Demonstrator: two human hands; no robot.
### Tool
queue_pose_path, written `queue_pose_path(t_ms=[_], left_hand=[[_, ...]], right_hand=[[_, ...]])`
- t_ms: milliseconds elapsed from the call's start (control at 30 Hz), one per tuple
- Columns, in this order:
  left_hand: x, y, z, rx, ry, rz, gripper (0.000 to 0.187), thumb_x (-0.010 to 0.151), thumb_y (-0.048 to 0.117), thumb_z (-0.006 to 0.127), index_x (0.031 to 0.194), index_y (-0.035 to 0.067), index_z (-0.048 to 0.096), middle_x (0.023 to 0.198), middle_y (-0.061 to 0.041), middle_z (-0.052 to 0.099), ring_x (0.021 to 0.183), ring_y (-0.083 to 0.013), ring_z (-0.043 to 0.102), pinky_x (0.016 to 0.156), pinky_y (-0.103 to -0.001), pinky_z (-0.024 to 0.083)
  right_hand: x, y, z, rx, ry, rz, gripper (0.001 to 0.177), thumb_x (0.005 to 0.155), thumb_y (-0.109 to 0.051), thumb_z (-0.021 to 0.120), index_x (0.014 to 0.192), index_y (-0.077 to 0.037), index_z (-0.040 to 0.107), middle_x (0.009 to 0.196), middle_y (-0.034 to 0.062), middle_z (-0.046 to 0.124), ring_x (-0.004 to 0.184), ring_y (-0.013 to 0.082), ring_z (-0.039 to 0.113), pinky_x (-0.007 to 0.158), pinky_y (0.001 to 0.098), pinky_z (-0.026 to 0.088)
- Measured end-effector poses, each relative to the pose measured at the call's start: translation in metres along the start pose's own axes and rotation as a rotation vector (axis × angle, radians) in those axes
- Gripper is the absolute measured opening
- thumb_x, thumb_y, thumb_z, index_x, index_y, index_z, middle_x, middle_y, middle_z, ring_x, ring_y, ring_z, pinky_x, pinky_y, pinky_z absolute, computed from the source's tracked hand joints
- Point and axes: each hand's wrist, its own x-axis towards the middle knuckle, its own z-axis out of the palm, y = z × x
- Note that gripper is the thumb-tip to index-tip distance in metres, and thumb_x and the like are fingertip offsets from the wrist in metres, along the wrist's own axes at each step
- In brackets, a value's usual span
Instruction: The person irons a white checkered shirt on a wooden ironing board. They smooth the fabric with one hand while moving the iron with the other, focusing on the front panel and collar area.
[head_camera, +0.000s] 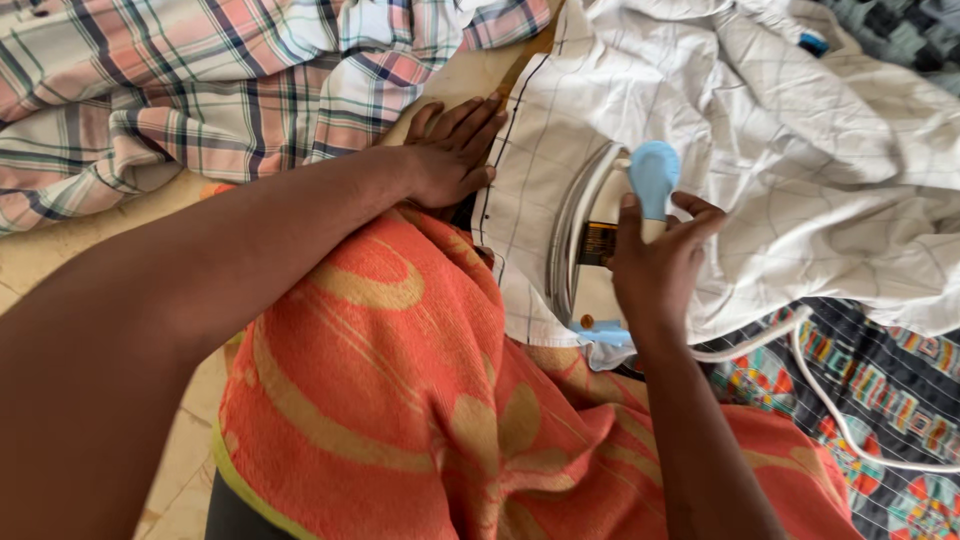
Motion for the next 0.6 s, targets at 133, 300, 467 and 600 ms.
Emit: queue_pose_path(t_ms=[133, 300, 467, 600], left_hand=[[-0.003, 0.004, 0.000, 0.026, 0.012, -0.001, 0.080, 0.105, 0.053, 0.029, 0.164, 0.013, -0.007, 0.173, -0.009, -0.014, 0.159, -0.0243, -0.010, 0.123, -0.055, -0.002], [0.001, 0.005, -0.011, -0.002, -0.081, -0.014, 0.080, 0.103, 0.052, 0.027, 0.162, 0.014, -0.011, 0.171, -0.007, -0.018, 0.156, -0.0239, -0.013, 0.120, -0.054, -0.003], [-0.002, 0.010, -0.009, 0.031, -0.016, -0.014, 0.081, 0.103, 0.051, 0.030, 0.164, 0.015, -0.010, 0.173, -0.004, -0.016, 0.158, -0.0201, -0.009, 0.124, -0.051, -0.001], [-0.006, 0.011, -0.022, -0.013, -0.123, -0.058, 0.082, 0.101, 0.054, 0.029, 0.163, 0.020, -0.013, 0.172, -0.001, -0.019, 0.158, -0.0193, -0.011, 0.124, -0.050, -0.001]], right_hand=[[0.018, 0.007, 0.013, 0.002, 0.000, 0.084, 0.053, 0.107, -0.029, 0.072, 0.126, 0.001, 0.031, 0.120, 0.0335, 0.053, 0.111, 0.0498, 0.059, 0.094, 0.0621, 0.043], [0.070, 0.011, 0.040, 0.025, 0.051, -0.003, 0.053, 0.107, -0.027, 0.074, 0.125, 0.000, 0.032, 0.119, 0.0326, 0.055, 0.111, 0.0489, 0.060, 0.095, 0.0606, 0.044], [0.097, -0.009, 0.049, -0.023, 0.029, 0.124, 0.052, 0.105, -0.030, 0.070, 0.125, -0.004, 0.030, 0.115, 0.0345, 0.061, 0.100, 0.0545, 0.065, 0.085, 0.0635, 0.048], [0.085, -0.025, 0.037, -0.042, -0.004, 0.158, 0.054, 0.101, -0.032, 0.071, 0.125, -0.006, 0.030, 0.111, 0.0361, 0.063, 0.095, 0.0564, 0.066, 0.083, 0.0642, 0.049]])
